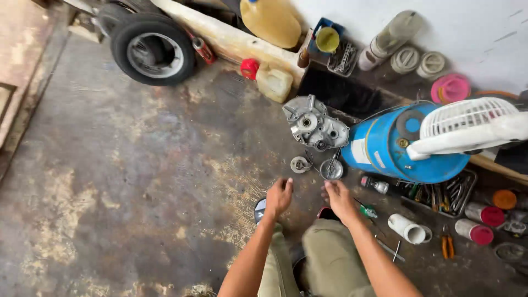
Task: Disassembling and cleaning motorcycle engine components on a workshop floor
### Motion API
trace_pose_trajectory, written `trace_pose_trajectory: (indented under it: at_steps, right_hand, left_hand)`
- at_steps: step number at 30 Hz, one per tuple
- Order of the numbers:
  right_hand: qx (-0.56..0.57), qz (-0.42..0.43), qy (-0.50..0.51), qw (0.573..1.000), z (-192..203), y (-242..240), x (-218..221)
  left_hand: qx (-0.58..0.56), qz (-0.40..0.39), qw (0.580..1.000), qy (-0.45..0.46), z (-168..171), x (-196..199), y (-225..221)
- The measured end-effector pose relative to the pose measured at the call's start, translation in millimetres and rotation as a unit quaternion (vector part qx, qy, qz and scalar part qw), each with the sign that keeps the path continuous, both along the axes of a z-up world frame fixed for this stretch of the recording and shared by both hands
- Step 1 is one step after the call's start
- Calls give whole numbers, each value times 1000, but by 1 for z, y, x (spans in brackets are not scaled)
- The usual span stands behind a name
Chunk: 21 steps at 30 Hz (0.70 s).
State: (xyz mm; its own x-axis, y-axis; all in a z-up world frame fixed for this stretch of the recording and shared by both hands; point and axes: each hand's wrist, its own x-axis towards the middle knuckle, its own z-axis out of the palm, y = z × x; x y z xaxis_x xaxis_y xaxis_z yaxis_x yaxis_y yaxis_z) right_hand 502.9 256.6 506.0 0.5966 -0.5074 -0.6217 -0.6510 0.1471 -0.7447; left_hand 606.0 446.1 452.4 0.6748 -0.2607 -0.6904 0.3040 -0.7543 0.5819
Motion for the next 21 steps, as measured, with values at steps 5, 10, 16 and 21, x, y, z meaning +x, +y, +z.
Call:
trace_pose_trajectory:
  at_steps: [5, 10, 16, 21]
  right_hand:
    - [-54, -2, 11, 998, -23, 6, 66]
    - [-168, 46, 67, 982, -93, -56, 109]
    - [-490, 140, -23, 860, -245, -154, 150]
    - [-508, 264, 75, 817, -341, -208, 186]
  left_hand:
    - [4, -3, 1000, 27, -9, 68, -7]
    - [-31, -14, 999, 37, -31, 110, -35]
    - [-27, -77, 996, -24, -154, 185, -83]
    - [-14, -110, 993, 38, -287, 248, -115]
